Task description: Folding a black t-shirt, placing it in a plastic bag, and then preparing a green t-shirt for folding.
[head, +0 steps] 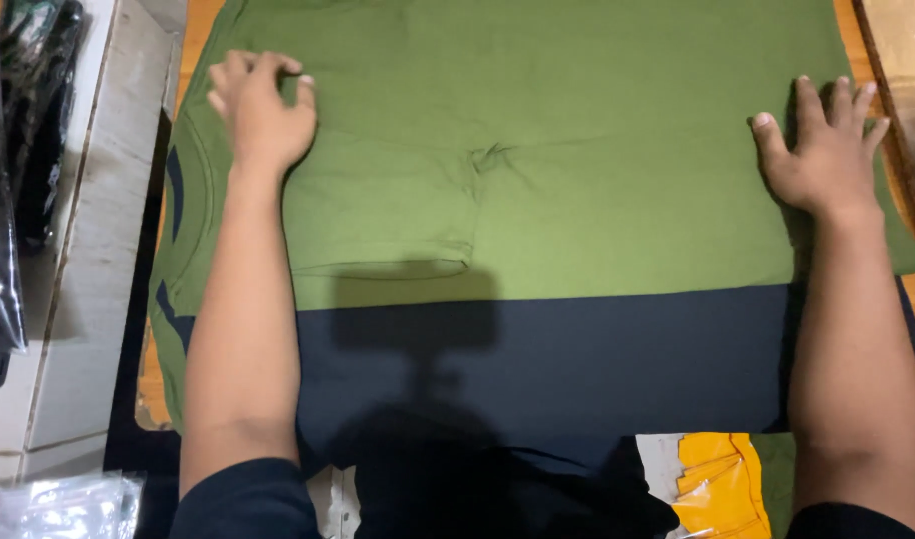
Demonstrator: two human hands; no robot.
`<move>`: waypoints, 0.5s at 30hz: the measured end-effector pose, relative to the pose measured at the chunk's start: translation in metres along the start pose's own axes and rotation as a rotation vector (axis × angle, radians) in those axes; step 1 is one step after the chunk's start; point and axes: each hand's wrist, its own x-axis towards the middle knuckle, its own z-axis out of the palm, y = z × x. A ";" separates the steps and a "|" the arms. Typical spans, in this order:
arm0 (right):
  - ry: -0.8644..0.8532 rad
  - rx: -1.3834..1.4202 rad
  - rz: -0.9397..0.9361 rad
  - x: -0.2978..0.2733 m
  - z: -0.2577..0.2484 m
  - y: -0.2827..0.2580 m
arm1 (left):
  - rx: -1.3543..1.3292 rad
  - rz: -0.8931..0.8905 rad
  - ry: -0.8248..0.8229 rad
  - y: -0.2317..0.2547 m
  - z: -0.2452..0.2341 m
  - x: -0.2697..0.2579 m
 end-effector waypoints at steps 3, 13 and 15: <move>0.281 -0.137 -0.319 0.025 0.023 0.013 | 0.210 0.116 0.284 -0.023 0.018 0.000; 0.188 0.012 -0.417 0.139 0.049 -0.044 | 0.332 0.089 0.261 -0.009 0.017 -0.002; 0.190 0.020 -0.381 0.168 0.046 -0.036 | 0.341 0.084 0.270 -0.007 0.017 -0.001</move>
